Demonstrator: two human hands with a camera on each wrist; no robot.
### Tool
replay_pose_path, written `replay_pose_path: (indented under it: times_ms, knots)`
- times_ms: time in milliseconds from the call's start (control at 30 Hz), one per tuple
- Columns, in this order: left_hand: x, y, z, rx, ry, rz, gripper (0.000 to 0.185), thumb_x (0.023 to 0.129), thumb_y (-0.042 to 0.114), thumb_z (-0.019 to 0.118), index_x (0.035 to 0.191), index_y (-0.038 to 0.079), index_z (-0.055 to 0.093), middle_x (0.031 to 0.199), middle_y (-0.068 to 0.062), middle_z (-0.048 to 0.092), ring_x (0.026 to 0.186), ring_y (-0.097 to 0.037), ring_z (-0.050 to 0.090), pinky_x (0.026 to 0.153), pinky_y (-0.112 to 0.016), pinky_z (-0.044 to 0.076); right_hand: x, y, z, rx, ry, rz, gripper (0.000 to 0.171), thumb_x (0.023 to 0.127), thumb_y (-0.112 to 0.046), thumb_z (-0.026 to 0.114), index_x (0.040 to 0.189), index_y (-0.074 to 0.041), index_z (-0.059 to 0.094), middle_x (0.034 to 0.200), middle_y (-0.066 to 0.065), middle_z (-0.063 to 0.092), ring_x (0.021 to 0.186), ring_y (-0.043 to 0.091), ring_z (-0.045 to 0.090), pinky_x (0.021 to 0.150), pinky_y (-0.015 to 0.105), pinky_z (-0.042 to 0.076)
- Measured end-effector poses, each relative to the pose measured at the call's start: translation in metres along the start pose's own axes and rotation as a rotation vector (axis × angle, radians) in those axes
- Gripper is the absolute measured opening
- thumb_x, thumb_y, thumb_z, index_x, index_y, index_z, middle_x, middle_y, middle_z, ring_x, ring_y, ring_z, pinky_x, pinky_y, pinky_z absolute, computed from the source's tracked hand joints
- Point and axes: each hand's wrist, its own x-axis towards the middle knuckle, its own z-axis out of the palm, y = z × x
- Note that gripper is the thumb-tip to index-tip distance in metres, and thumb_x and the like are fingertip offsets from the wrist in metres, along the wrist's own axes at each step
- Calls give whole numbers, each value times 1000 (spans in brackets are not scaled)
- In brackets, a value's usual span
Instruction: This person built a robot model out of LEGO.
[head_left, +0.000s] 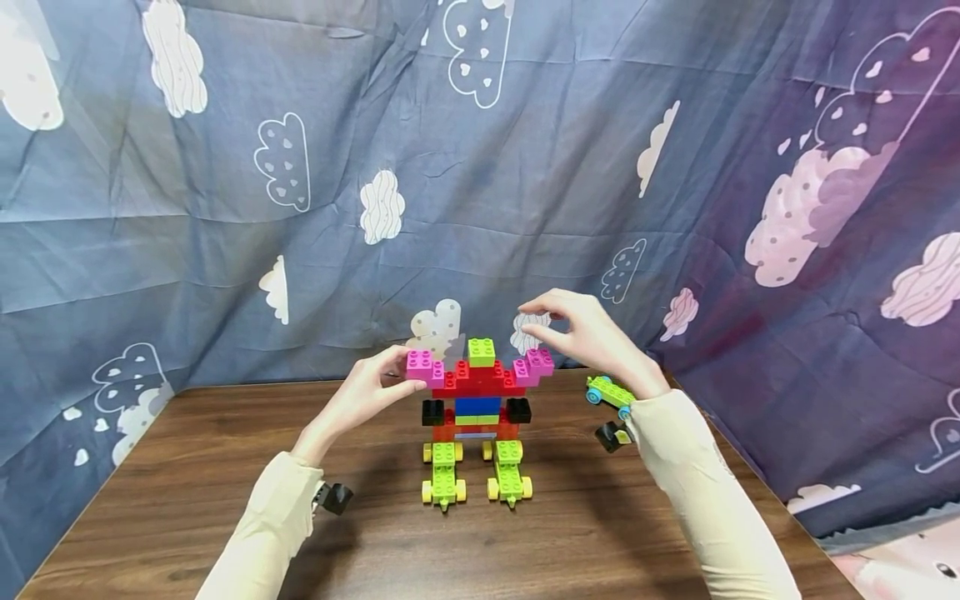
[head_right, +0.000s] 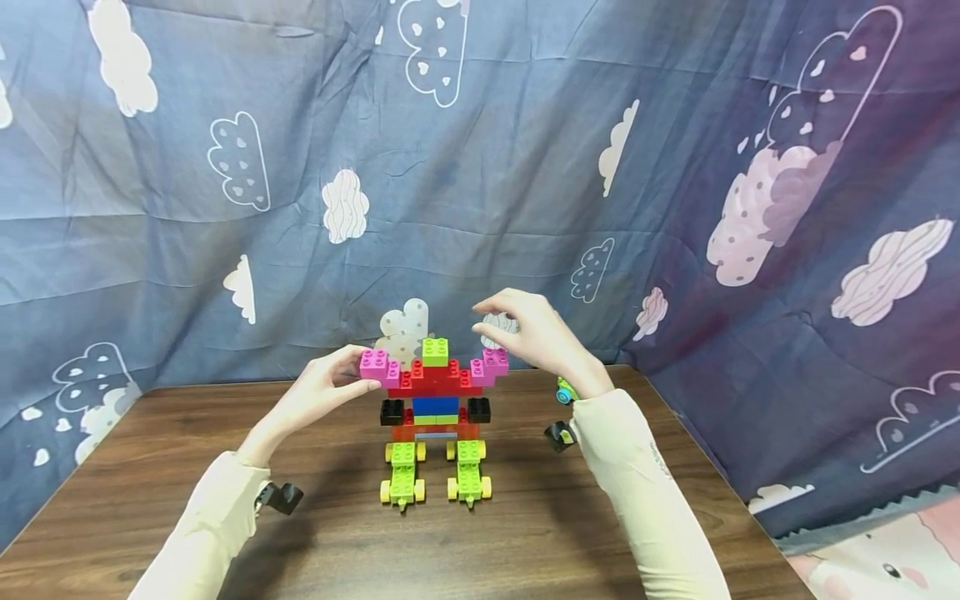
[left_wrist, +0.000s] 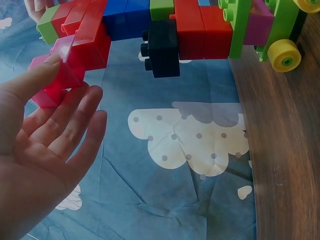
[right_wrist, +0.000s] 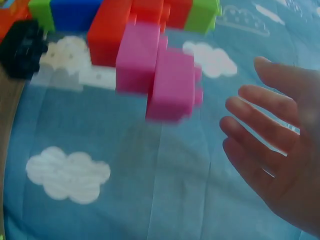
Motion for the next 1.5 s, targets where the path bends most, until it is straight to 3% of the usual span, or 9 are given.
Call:
replay_pose_path:
  times_ms: [300, 467, 700, 967, 1200, 1500]
  knots:
    - [-1, 2, 0, -15, -7, -10, 42, 87, 20, 76, 125, 8, 61, 110, -11, 70, 95, -24, 66, 94, -53, 55, -27, 50, -9, -94, 152, 89, 21, 88, -15, 74, 108, -9, 74, 104, 8, 75, 94, 23, 69, 80, 42, 57]
    - [-2, 3, 0, -24, -13, -18, 42, 88, 20, 75, 125, 9, 60, 113, -11, 70, 97, -24, 67, 96, -52, 54, -46, 80, -2, -125, 164, 189, 20, 89, -16, 74, 107, -7, 74, 104, 10, 75, 95, 26, 70, 78, 40, 56]
    - [-2, 3, 1, -19, -11, -27, 43, 88, 22, 75, 126, 10, 60, 115, -11, 70, 100, -25, 68, 97, -50, 55, -79, 120, 15, -117, 93, 313, 26, 91, -17, 71, 111, -1, 72, 108, 19, 72, 97, 33, 66, 81, 48, 52]
    - [-2, 1, 1, -15, -2, -20, 42, 88, 21, 75, 125, 9, 60, 114, -11, 70, 99, -24, 68, 95, -48, 56, -113, 153, 34, -84, -54, 438, 33, 93, -19, 68, 116, 4, 68, 116, 26, 69, 111, 44, 63, 95, 57, 49]
    - [-2, -1, 2, -26, -11, -17, 43, 88, 22, 75, 126, 10, 60, 115, -10, 70, 99, -23, 68, 95, -46, 56, -136, 167, 52, -105, -199, 470, 38, 93, -18, 66, 120, 9, 65, 120, 29, 67, 114, 48, 60, 96, 59, 48]
    - [-2, -1, 1, -25, -13, -13, 42, 88, 23, 75, 126, 11, 60, 116, -10, 70, 99, -23, 69, 96, -46, 56, -149, 177, 61, -81, -308, 485, 49, 89, -25, 70, 124, 8, 62, 120, 31, 65, 108, 46, 63, 90, 56, 49]
